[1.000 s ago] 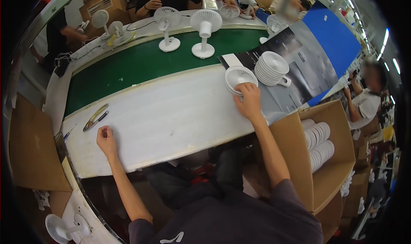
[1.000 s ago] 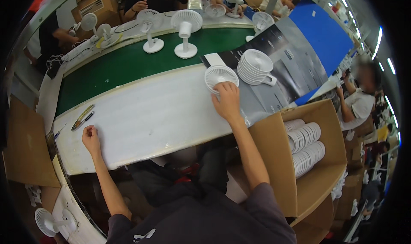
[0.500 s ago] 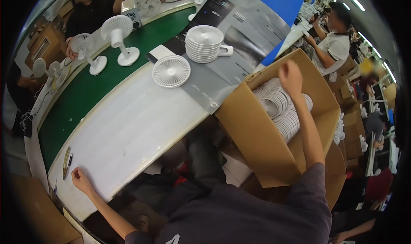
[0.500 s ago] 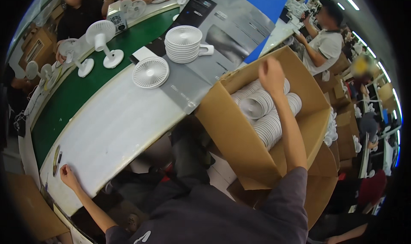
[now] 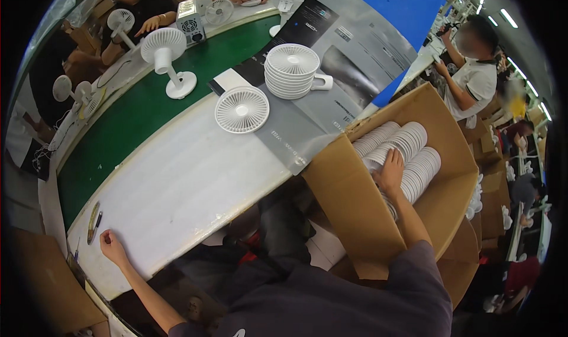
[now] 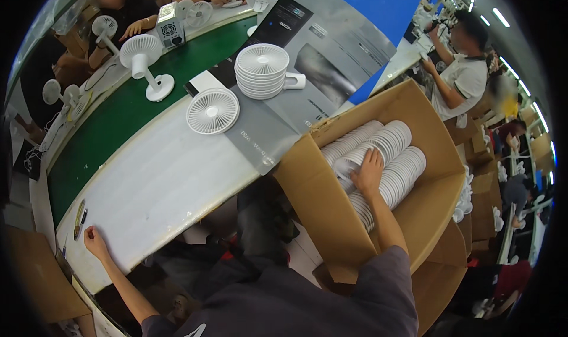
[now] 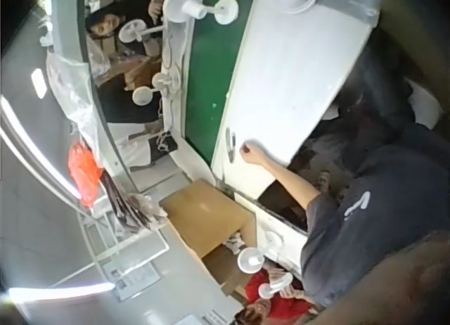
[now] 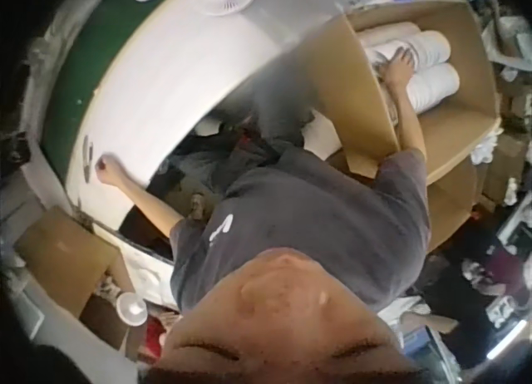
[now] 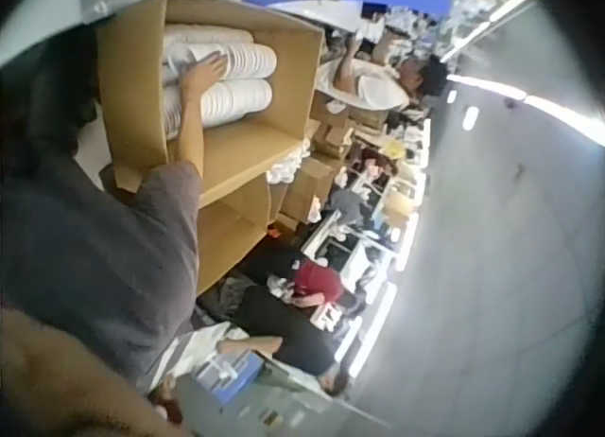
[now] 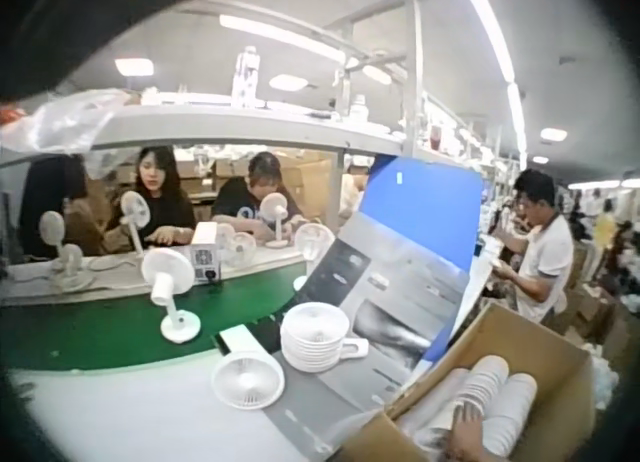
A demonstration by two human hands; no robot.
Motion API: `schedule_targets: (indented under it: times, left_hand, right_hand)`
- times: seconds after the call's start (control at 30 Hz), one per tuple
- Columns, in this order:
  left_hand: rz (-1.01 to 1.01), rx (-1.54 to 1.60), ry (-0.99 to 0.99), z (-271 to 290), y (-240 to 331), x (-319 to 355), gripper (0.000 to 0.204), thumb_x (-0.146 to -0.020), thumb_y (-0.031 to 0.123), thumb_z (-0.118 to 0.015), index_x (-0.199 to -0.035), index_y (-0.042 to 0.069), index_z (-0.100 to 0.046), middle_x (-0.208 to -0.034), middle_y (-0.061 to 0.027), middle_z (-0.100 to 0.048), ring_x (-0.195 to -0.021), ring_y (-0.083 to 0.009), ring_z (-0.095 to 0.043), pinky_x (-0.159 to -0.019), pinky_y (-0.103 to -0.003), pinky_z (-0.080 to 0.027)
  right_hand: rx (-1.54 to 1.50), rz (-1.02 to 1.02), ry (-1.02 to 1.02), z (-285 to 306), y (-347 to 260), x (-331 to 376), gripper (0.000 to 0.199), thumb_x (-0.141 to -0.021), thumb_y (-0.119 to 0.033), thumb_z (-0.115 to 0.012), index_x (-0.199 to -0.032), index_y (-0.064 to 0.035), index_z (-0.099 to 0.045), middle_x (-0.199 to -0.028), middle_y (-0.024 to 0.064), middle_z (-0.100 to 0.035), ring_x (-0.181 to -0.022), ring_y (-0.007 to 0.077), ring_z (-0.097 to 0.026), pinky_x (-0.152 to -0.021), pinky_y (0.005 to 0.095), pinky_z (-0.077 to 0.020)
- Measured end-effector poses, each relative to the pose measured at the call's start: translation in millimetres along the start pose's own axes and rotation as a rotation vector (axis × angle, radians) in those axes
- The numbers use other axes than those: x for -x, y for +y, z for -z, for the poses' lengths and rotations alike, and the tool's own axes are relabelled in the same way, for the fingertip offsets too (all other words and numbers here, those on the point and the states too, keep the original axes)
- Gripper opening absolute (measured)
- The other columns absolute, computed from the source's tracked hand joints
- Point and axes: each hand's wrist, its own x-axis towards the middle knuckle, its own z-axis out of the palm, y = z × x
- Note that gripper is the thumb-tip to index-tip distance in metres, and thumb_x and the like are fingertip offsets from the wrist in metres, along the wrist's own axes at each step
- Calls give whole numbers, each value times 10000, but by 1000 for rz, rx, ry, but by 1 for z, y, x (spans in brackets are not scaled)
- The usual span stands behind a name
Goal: Assembling and inspecting small electric desk fans on a manufacturing production line.
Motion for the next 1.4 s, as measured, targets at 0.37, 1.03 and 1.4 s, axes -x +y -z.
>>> schedule_targets:
  times: [0.37,1.03,1.4]
  left_hand:
    - [7,47,26,-6,-1,1,155,-907,109,-585,-978,3,-672,-862,-81,-668,-778,-195,-578,-768,-296,-489]
    - [31,-6,99,-9,14,5,125,-869,88,-588,-925,8,-667,-764,-53,-636,-676,-160,-534,-692,-276,-472]
    - [14,34,76,-9,10,6,121,-864,97,-600,-924,16,-668,-758,-49,-632,-667,-161,-523,-674,-280,-466]
  right_hand:
    - [55,50,-439,67,-12,-16,886,-623,-427,-809,-1404,-209,-450,-1322,299,-363,-1145,468,-423,-1005,522,-367]
    - [-8,56,-805,49,-11,-83,865,-628,-539,-788,-1387,-210,-533,-1254,270,-564,-1133,448,-565,-990,499,-470]
    - [-617,0,-728,72,9,-81,688,-768,-361,-745,-1355,-60,-554,-1205,198,-654,-1051,353,-645,-933,394,-515]
